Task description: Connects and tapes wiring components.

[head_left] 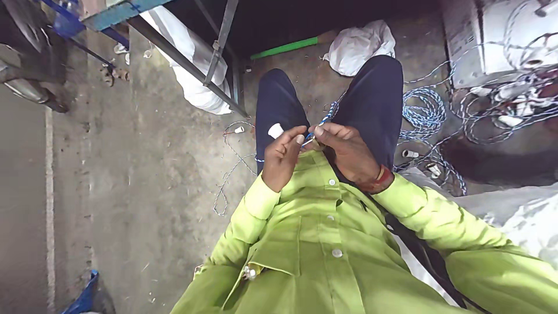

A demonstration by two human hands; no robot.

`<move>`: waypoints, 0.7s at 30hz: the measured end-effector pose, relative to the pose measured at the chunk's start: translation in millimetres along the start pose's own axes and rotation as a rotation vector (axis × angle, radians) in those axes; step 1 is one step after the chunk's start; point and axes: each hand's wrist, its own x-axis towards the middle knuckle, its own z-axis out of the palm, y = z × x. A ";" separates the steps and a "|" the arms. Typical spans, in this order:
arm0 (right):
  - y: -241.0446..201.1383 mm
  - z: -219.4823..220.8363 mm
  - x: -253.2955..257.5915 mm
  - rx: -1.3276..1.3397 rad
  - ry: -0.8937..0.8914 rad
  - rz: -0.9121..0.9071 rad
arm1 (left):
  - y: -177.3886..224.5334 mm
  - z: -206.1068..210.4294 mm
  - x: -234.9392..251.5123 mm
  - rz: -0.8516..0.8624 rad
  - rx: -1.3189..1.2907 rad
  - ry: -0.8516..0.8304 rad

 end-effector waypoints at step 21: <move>-4.5 -4.9 23.6 -0.332 -0.236 -0.185 | 35.7 3.5 22.9 -0.138 -0.118 0.273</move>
